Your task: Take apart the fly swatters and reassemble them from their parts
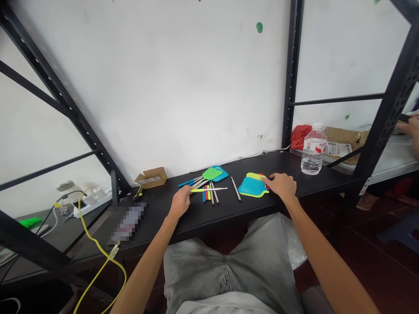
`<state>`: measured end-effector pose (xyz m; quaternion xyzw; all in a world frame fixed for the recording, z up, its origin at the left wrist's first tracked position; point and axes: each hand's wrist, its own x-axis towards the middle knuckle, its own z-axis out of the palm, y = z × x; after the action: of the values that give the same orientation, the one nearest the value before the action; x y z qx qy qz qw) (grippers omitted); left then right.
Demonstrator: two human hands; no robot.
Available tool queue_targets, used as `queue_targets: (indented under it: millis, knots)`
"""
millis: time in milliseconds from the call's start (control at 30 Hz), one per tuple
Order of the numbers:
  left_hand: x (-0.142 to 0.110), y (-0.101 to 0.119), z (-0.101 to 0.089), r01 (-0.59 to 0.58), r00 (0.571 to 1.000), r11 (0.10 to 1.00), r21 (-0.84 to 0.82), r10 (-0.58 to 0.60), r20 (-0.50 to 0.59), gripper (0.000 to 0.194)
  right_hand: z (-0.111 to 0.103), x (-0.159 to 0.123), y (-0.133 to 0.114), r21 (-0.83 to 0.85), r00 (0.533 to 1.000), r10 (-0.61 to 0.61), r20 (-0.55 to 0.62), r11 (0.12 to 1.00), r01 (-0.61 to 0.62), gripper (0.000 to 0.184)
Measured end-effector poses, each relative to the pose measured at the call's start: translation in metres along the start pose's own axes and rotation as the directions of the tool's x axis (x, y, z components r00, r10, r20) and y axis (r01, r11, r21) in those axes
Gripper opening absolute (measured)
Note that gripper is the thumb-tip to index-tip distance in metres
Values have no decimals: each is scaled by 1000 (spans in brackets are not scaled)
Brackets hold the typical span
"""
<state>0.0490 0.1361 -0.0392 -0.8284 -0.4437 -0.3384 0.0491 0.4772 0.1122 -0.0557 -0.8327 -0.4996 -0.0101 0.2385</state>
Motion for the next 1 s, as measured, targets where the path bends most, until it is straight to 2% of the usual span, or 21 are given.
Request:
queue_targets:
  millis: [200, 433, 533, 600, 733, 867, 1000]
  knots:
    - [0, -1, 1, 16, 1000, 1000, -7, -16, 8, 26, 0, 1, 0, -11, 1000, -22, 1, 1000, 22, 50]
    - [0, -1, 1, 6, 1000, 1000, -1, -6, 5, 27, 4, 4, 4, 0, 1000, 19, -6, 1000, -19, 38]
    - [0, -1, 1, 6, 1000, 1000, -5, -6, 10, 27, 5, 5, 5, 39, 999, 28, -25, 999, -27, 44]
    - [0, -1, 1, 9, 1000, 1000, -9, -9, 10, 27, 4, 6, 5, 53, 1000, -8, -15, 999, 9, 50]
    - [0, 0, 0, 13, 1000, 1000, -15, -12, 11, 28, 4, 5, 1, -41, 995, -93, 45, 995, 95, 58]
    - [0, 0, 0, 6, 1000, 1000, -12, -6, 23, 29, 6, 5, -1, -86, 998, -60, 25, 994, 62, 56]
    - [0, 0, 1, 10, 1000, 1000, -6, -10, 12, 27, 7, 11, -2, -35, 1000, 11, 0, 999, -11, 56]
